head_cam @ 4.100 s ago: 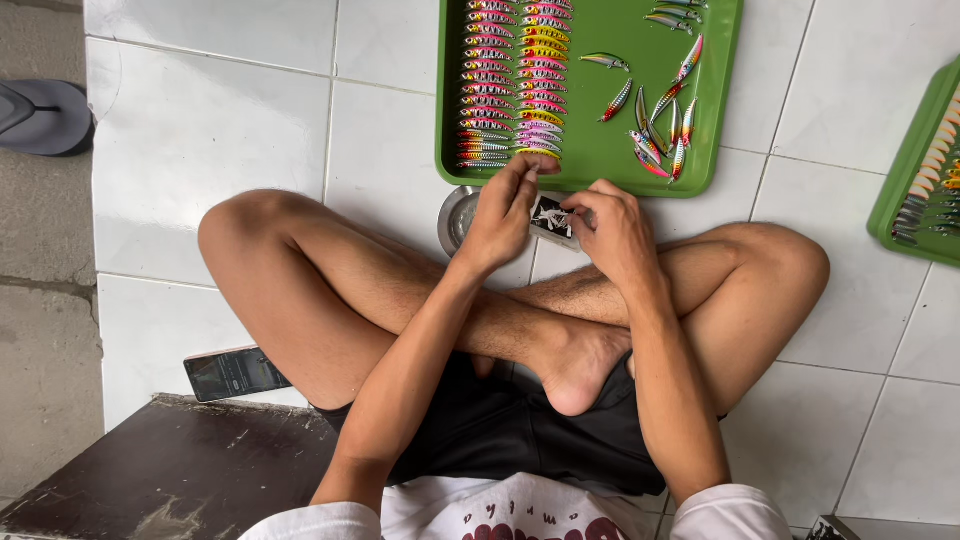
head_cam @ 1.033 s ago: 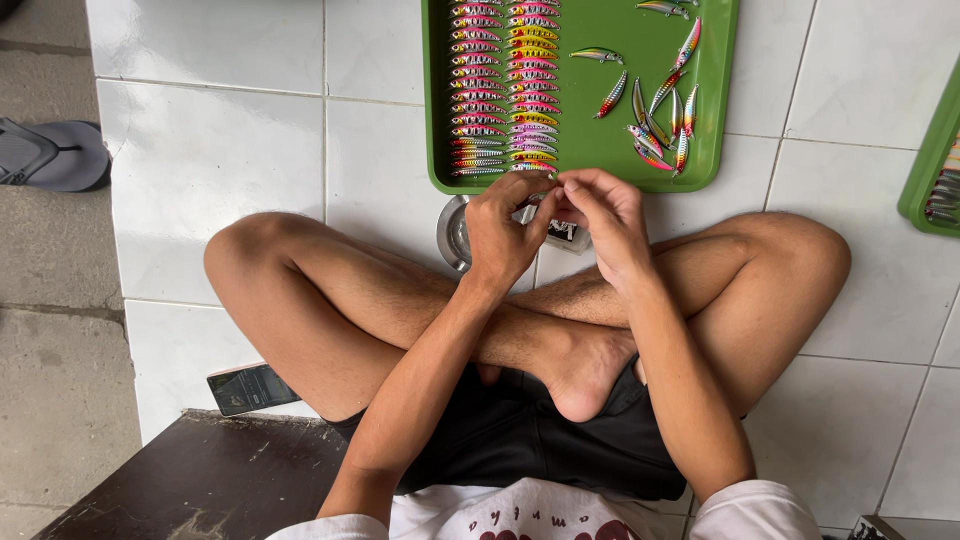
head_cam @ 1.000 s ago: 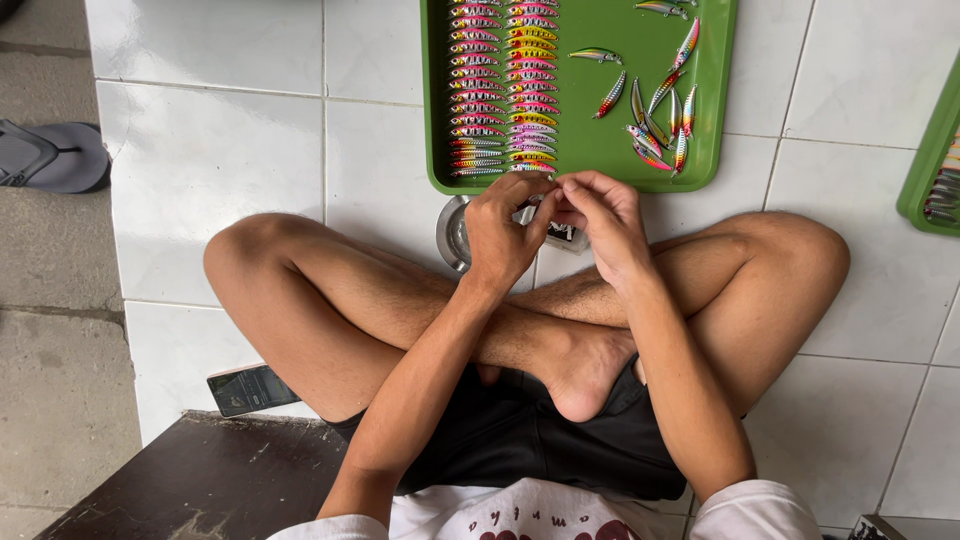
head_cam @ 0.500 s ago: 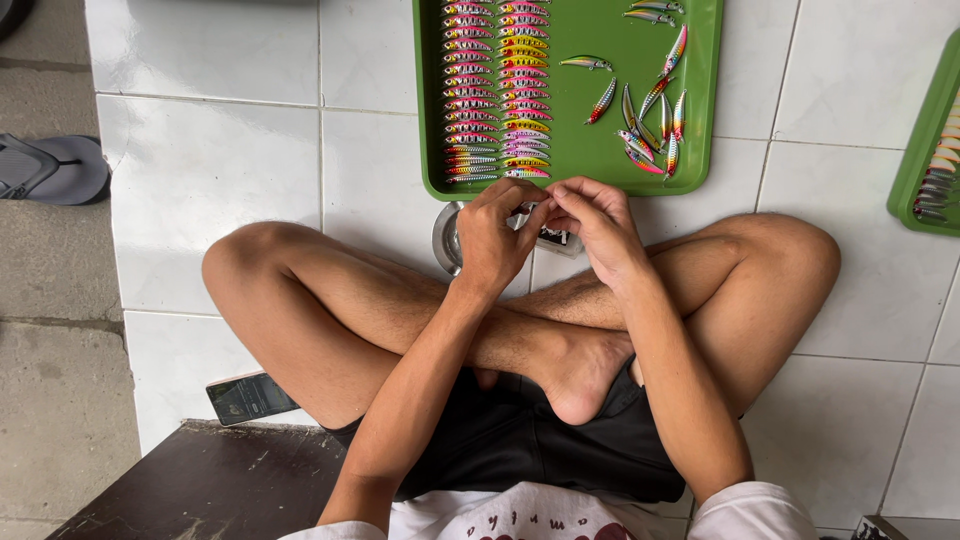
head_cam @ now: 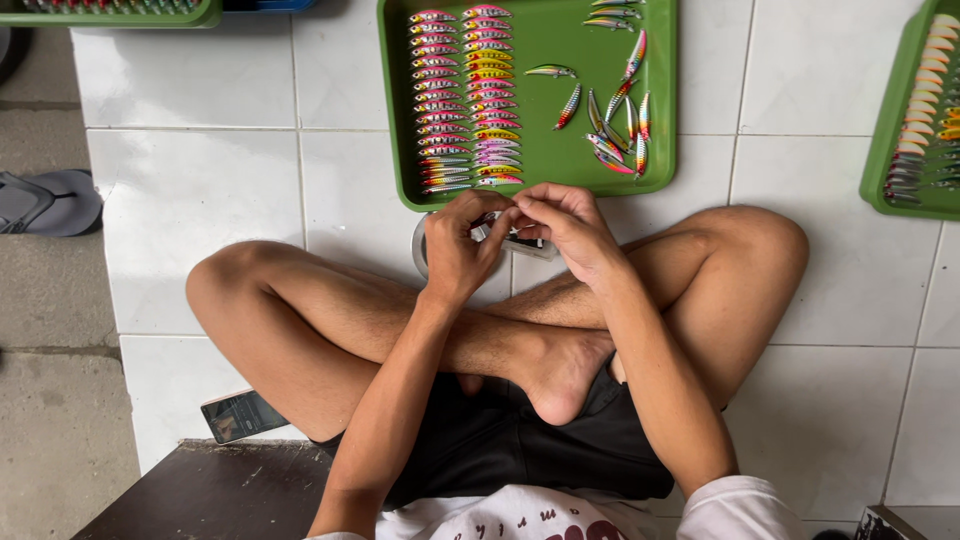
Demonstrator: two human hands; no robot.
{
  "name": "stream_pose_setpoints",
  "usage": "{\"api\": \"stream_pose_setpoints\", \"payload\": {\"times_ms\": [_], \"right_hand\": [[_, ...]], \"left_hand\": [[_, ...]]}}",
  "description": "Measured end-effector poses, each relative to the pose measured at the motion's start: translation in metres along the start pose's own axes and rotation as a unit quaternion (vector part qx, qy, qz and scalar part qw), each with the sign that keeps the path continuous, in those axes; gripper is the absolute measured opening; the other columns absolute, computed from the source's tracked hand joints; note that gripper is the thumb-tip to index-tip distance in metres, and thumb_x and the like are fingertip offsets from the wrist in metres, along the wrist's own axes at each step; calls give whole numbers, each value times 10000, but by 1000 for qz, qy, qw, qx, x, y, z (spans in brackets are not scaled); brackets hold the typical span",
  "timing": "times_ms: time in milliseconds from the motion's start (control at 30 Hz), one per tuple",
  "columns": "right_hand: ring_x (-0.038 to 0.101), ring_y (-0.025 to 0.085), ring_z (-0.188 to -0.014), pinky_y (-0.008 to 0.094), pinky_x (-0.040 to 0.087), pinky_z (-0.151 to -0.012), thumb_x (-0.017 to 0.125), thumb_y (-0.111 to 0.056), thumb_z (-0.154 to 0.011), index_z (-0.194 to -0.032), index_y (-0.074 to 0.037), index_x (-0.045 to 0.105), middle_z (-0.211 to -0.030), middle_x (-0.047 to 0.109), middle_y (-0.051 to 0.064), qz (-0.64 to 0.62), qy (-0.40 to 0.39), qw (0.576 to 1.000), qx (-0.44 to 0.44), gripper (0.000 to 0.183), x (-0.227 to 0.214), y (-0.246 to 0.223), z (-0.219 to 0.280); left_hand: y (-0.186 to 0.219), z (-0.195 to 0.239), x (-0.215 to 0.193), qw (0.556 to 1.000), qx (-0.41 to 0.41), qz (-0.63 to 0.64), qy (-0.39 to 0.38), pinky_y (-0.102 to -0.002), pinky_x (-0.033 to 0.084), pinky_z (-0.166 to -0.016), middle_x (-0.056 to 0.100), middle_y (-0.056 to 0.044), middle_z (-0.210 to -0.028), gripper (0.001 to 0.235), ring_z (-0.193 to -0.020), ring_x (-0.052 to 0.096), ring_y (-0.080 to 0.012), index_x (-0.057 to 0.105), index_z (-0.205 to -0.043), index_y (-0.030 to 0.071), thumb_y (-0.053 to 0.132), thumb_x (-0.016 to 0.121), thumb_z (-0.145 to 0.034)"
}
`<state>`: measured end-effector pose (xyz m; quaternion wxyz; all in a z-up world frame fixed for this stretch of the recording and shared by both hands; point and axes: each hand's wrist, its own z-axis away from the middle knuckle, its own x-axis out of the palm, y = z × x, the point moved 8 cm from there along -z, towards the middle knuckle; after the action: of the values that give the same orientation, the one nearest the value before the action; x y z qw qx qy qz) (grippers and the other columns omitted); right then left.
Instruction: The person sits cross-legged on the floor and attaches small metal hooks to colorful fishing lures. They pick up a lure, insert a hook into a small container, and then attach it to the lure before placing it back on a green tray.
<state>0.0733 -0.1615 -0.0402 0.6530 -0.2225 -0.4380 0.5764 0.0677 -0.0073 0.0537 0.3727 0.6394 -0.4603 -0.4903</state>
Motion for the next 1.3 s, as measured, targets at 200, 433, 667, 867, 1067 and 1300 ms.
{"api": "stream_pose_setpoints", "payload": {"times_ms": [200, 433, 667, 867, 1067, 1300], "right_hand": [[763, 170, -822, 299, 650, -770, 774, -130, -915, -1056, -9, 752, -917, 773, 114, -26, -19, 999, -5, 187, -2, -1, -1], [772, 206, -815, 341, 660, -775, 787, -71, -876, -1020, -4, 764, -894, 777, 137, -72, -38, 997, 2, 160, -2, 6, -3], [765, 169, -780, 311, 670, -769, 764, -53, -895, -1043, -10, 741, -875, 766, 119, -80, 22, 996, -32, 155, -27, -8, 0], [771, 157, -800, 296, 675, -794, 768, -53, -902, -1061, -13, 728, -896, 762, 130, -70, 38, 996, -29, 169, -36, -13, 0], [766, 160, -790, 294, 674, -790, 761, -45, -908, -1044, -2, 725, -898, 757, 155, -57, 41, 997, -35, 147, -32, -12, 1], [762, 146, -792, 279, 674, -794, 759, -54, -915, -1056, -1, 723, -909, 758, 154, -46, 41, 997, -35, 154, -34, -12, 1]], "left_hand": [[12, 3, 4, 990, 72, -122, 1, -340, 565, -659, 742, -45, -868, 29, -750, 721, -269, 749, -920, 114, 85, 747, -924], [30, -1, -1, 974, 92, -204, -31, -364, 564, -633, 669, -38, -822, 35, -734, 694, -264, 715, -937, 138, 108, 730, -926], [-26, 8, -25, 934, 103, -321, -116, -400, 571, -631, 647, -47, -839, 11, -778, 702, -284, 689, -953, 159, 152, 689, -962], [-94, 47, -5, 826, 98, -496, -249, -369, 571, -566, 675, 30, -776, 145, -674, 710, -212, 681, -817, 209, 92, 644, -894], [-88, 41, 13, 800, 118, -543, -227, -369, 571, -533, 686, -42, -829, 154, -681, 715, -233, 659, -792, 164, 17, 660, -838], [-116, 66, 21, 793, 60, -533, -289, -405, 566, -532, 703, -81, -810, 170, -667, 723, -274, 692, -774, 141, -22, 650, -799]]}}
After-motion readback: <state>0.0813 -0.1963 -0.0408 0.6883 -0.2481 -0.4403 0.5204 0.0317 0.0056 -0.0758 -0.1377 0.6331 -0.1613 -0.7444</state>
